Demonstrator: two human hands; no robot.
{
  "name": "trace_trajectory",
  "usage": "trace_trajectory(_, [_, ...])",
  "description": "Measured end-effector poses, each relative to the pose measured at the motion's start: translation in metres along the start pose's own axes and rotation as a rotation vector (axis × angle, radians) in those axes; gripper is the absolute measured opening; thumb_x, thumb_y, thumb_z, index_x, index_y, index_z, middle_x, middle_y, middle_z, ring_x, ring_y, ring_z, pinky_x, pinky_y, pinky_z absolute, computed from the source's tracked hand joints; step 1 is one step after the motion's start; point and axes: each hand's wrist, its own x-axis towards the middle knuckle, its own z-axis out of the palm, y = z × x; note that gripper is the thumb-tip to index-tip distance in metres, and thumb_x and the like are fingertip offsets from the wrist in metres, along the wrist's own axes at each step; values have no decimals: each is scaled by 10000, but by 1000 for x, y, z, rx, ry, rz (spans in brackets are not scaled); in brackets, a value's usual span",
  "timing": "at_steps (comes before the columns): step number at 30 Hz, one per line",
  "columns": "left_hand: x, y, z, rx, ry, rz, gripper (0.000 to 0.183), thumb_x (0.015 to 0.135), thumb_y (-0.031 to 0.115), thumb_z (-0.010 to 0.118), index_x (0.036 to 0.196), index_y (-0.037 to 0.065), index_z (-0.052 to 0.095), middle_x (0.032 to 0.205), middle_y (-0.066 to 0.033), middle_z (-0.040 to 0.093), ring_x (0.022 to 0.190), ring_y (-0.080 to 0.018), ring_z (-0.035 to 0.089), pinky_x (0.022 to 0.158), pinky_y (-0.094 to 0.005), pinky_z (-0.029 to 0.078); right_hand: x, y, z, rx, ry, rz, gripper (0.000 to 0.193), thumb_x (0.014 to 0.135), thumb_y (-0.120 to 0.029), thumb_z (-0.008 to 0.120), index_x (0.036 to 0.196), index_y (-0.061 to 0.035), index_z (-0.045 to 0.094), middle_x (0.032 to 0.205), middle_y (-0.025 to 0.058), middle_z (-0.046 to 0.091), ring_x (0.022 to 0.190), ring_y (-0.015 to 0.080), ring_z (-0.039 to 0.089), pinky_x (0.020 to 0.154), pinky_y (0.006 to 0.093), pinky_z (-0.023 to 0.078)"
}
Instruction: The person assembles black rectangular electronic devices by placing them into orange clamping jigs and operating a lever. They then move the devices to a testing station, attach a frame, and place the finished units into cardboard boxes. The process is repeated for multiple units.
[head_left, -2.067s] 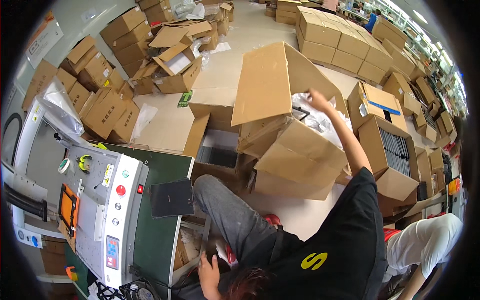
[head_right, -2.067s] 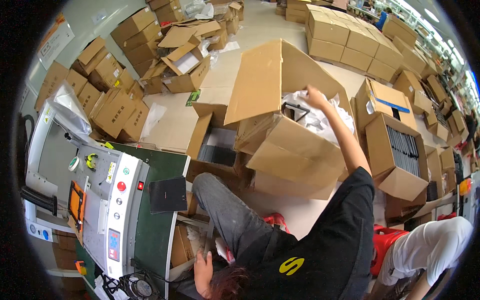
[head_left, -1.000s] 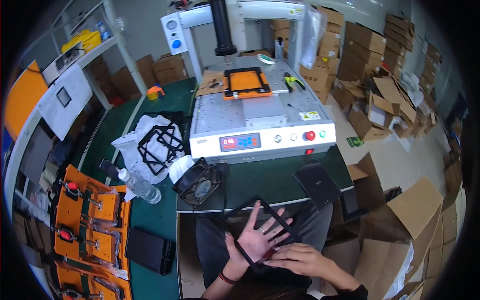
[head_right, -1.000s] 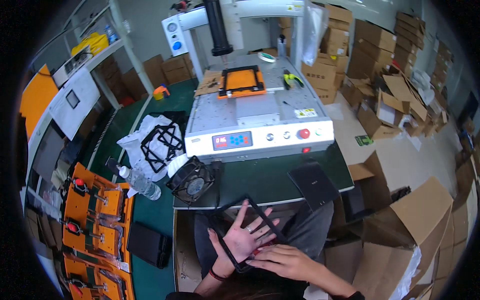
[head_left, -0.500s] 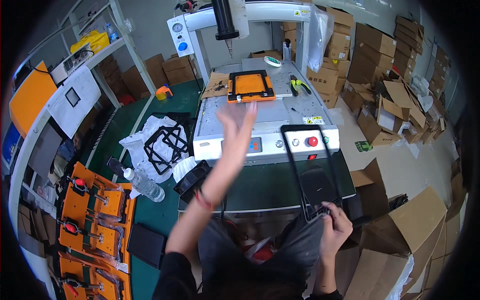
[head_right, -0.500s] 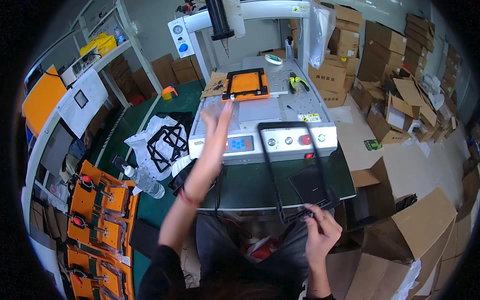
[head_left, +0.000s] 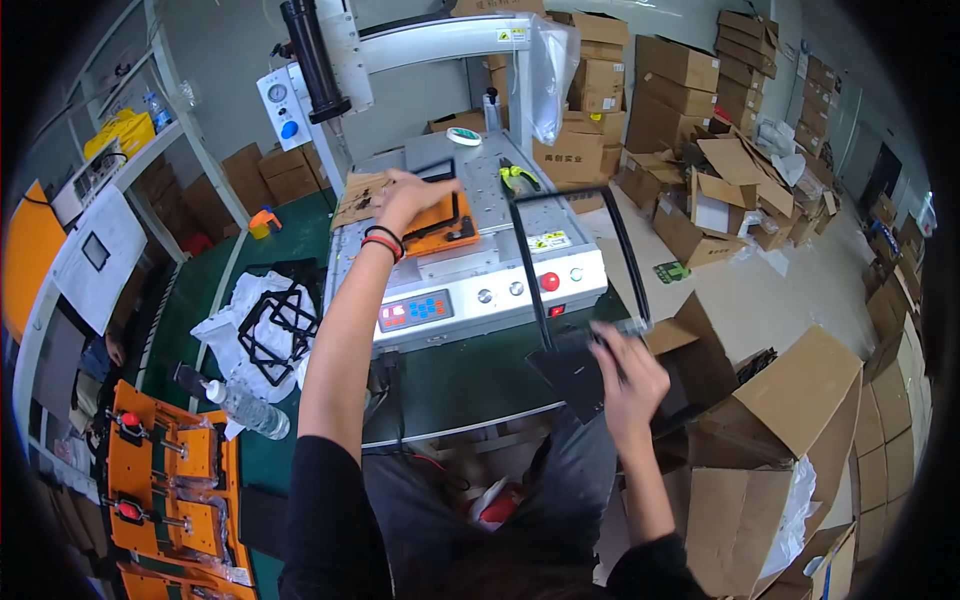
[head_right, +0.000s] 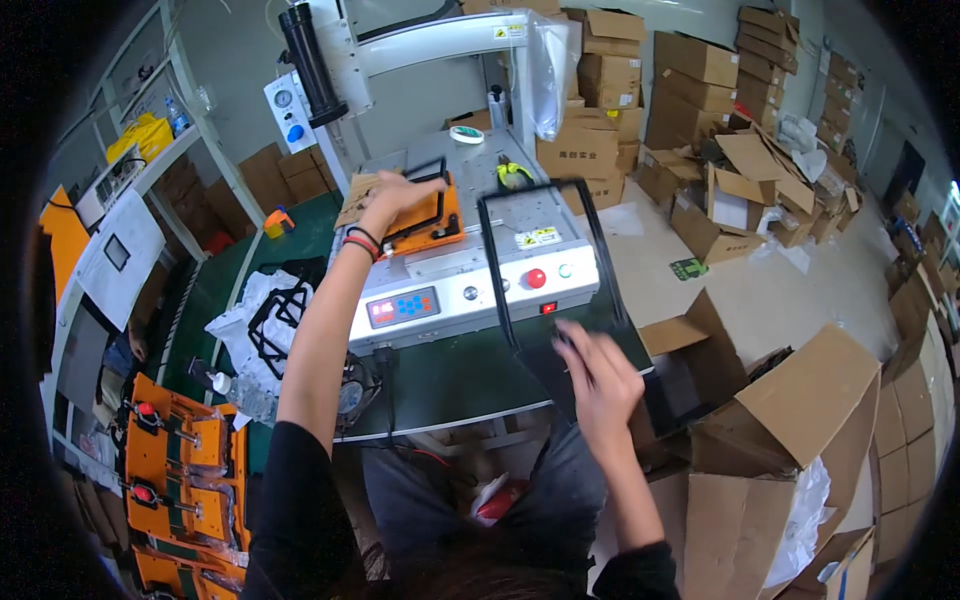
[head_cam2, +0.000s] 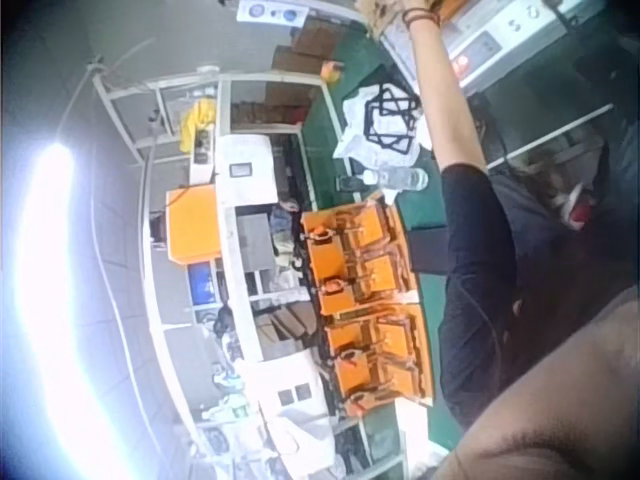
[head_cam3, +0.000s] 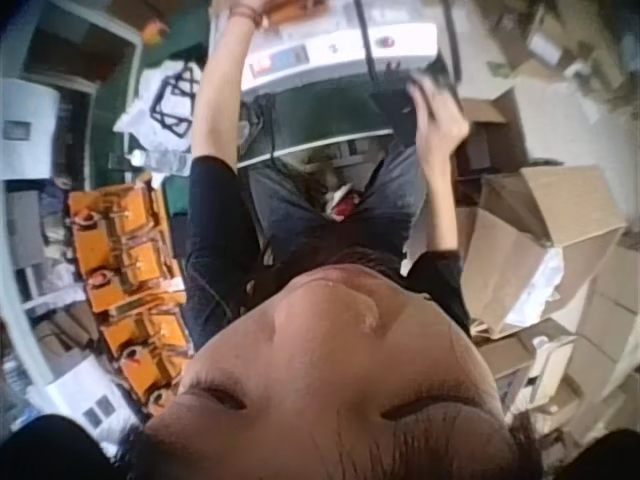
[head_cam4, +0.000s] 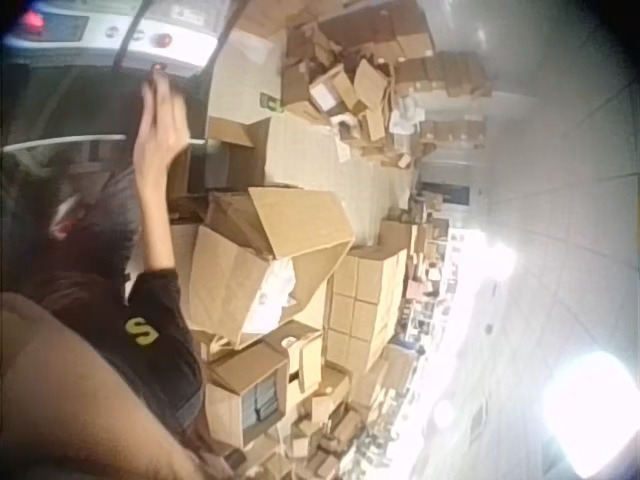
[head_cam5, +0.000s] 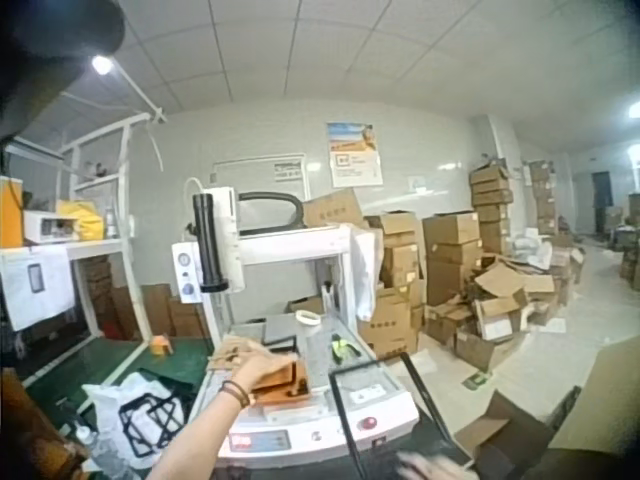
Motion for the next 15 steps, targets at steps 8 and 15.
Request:
trace_trajectory(8, [-222, -87, -93, -988, 540, 601, 939, 723, 227, 720, 1376, 15, 79, 1311, -133, 354, 1172, -287, 411, 974, -387, 356, 105, 47, 174, 142, -193, -103, 177, 762, -66, 686, 915, 23, 675, 760, 180, 623, 663, 316, 617, 625, 361, 485])
trace_trajectory(15, [-345, -208, -38, -1163, 208, 397, 1135, 563, 428, 804, 1358, 95, 67, 1371, -234, 293, 1272, -325, 309, 1029, -430, 239, 103, 24, 229, -28, -450, -122, 223, 770, -134, 696, 939, 11, 689, 739, 182, 611, 643, 283, 617, 616, 353, 493])
